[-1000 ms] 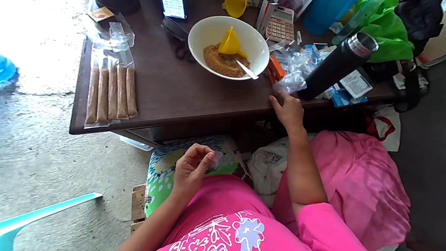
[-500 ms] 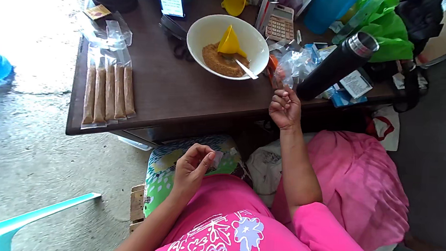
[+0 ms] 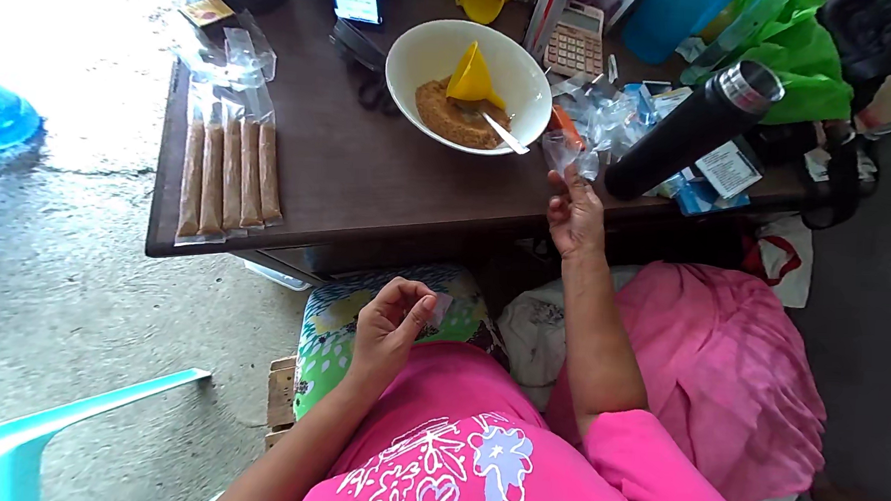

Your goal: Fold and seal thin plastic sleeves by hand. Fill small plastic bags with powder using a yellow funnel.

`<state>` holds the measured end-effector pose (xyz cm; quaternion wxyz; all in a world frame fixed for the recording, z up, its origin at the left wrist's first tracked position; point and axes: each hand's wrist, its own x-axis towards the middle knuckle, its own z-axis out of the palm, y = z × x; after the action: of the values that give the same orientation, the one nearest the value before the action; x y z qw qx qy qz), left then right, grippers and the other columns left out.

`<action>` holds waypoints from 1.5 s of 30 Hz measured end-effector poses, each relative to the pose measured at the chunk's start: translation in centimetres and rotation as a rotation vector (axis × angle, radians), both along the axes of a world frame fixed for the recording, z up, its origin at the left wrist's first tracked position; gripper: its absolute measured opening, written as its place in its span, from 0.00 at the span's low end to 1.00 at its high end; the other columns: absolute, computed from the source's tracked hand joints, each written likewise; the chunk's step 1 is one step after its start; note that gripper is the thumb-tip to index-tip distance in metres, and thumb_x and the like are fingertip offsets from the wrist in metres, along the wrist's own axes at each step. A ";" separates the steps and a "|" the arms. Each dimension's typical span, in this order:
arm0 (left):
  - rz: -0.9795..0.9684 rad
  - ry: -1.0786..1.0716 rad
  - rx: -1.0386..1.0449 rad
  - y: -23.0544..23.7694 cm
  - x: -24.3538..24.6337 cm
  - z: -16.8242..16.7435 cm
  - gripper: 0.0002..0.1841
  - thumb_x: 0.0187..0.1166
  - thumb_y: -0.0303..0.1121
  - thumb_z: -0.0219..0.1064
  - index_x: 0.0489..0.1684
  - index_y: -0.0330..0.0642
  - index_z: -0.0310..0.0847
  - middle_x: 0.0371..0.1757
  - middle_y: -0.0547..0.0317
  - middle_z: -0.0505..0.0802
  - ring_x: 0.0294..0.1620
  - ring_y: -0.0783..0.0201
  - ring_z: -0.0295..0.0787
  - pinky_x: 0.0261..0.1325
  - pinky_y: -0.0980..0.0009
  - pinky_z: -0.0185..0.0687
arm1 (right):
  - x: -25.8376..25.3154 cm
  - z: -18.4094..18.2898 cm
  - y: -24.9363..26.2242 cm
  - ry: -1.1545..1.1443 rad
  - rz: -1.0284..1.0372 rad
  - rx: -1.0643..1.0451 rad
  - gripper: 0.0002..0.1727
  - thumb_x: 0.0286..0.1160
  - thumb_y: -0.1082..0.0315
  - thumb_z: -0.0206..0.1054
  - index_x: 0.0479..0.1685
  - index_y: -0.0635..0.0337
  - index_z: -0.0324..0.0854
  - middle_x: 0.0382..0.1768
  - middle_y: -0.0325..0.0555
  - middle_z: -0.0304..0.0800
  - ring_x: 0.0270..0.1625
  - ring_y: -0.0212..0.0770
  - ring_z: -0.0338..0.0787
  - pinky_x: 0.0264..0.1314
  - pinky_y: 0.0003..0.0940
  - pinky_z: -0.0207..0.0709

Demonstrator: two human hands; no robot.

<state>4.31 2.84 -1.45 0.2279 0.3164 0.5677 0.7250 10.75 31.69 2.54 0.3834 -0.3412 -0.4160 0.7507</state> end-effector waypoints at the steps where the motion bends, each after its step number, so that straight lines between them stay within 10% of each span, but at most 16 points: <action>1: 0.015 0.007 0.002 0.0 -0.1 0.0 0.02 0.83 0.31 0.67 0.45 0.47 0.84 0.40 0.74 0.92 0.41 0.77 0.89 0.51 0.77 0.88 | 0.5 -0.3 -0.5 -0.015 -0.005 0.017 0.13 0.92 0.60 0.56 0.65 0.55 0.68 0.42 0.40 0.94 0.18 0.21 0.81 0.18 0.12 0.71; 5: 0.099 0.007 0.028 0.0 -0.3 0.0 0.02 0.82 0.28 0.68 0.44 0.47 0.85 0.40 0.74 0.93 0.40 0.77 0.90 0.49 0.77 0.88 | 3.1 -2.2 -5.7 -0.109 -0.066 0.233 0.21 0.93 0.59 0.54 0.78 0.52 0.61 0.39 0.31 0.88 0.19 0.19 0.77 0.22 0.12 0.72; 10: 0.139 0.014 0.004 0.0 -0.2 -0.2 0.03 0.80 0.30 0.70 0.43 0.49 0.88 0.41 0.74 0.93 0.41 0.76 0.90 0.51 0.76 0.89 | 4.8 -3.1 -12.0 -0.090 0.319 0.542 0.02 0.80 0.69 0.69 0.43 0.52 0.87 0.35 0.29 0.89 0.25 0.18 0.80 0.28 0.16 0.77; 15: 0.120 0.013 0.064 -0.1 0.0 -0.2 0.04 0.78 0.28 0.72 0.44 0.48 0.89 0.43 0.73 0.94 0.43 0.75 0.91 0.53 0.75 0.90 | 3.5 -0.7 -14.0 -0.139 0.623 0.720 0.15 0.77 0.66 0.72 0.58 0.62 0.91 0.45 0.41 0.86 0.31 0.20 0.78 0.32 0.14 0.75; 23: 0.043 -0.045 0.134 -0.8 0.2 0.3 0.09 0.81 0.34 0.70 0.55 0.47 0.85 0.43 0.75 0.94 0.42 0.77 0.91 0.50 0.77 0.89 | 2.7 -0.5 -14.7 -0.172 0.546 0.855 0.09 0.70 0.67 0.78 0.33 0.66 0.92 0.32 0.40 0.88 0.31 0.19 0.83 0.36 0.12 0.79; 31: 0.044 -0.028 0.149 -0.6 0.4 0.5 0.11 0.77 0.29 0.73 0.55 0.43 0.84 0.45 0.71 0.95 0.44 0.73 0.93 0.51 0.74 0.91 | 2.8 -0.1 -14.3 -0.104 0.651 0.932 0.11 0.82 0.70 0.66 0.47 0.70 0.91 0.41 0.47 0.90 0.34 0.23 0.87 0.40 0.16 0.84; 39: 0.027 -0.027 0.145 -0.8 0.7 0.3 0.13 0.74 0.28 0.76 0.54 0.44 0.85 0.45 0.72 0.96 0.46 0.74 0.93 0.55 0.74 0.90 | 3.0 0.2 -14.7 -0.074 0.564 0.806 0.07 0.67 0.71 0.79 0.32 0.67 0.91 0.32 0.40 0.88 0.31 0.20 0.84 0.34 0.13 0.81; 45: 0.046 -0.011 0.135 -0.8 0.7 0.3 0.12 0.75 0.26 0.74 0.53 0.46 0.85 0.44 0.70 0.96 0.44 0.73 0.94 0.52 0.74 0.91 | 3.1 0.0 -14.4 -0.077 0.646 0.846 0.09 0.81 0.73 0.67 0.45 0.71 0.90 0.40 0.45 0.87 0.34 0.23 0.85 0.39 0.16 0.84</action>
<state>5.03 2.05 -1.17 0.1925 0.3141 0.5232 0.7685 13.87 17.30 2.54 0.2213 -0.0385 -0.7800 0.5840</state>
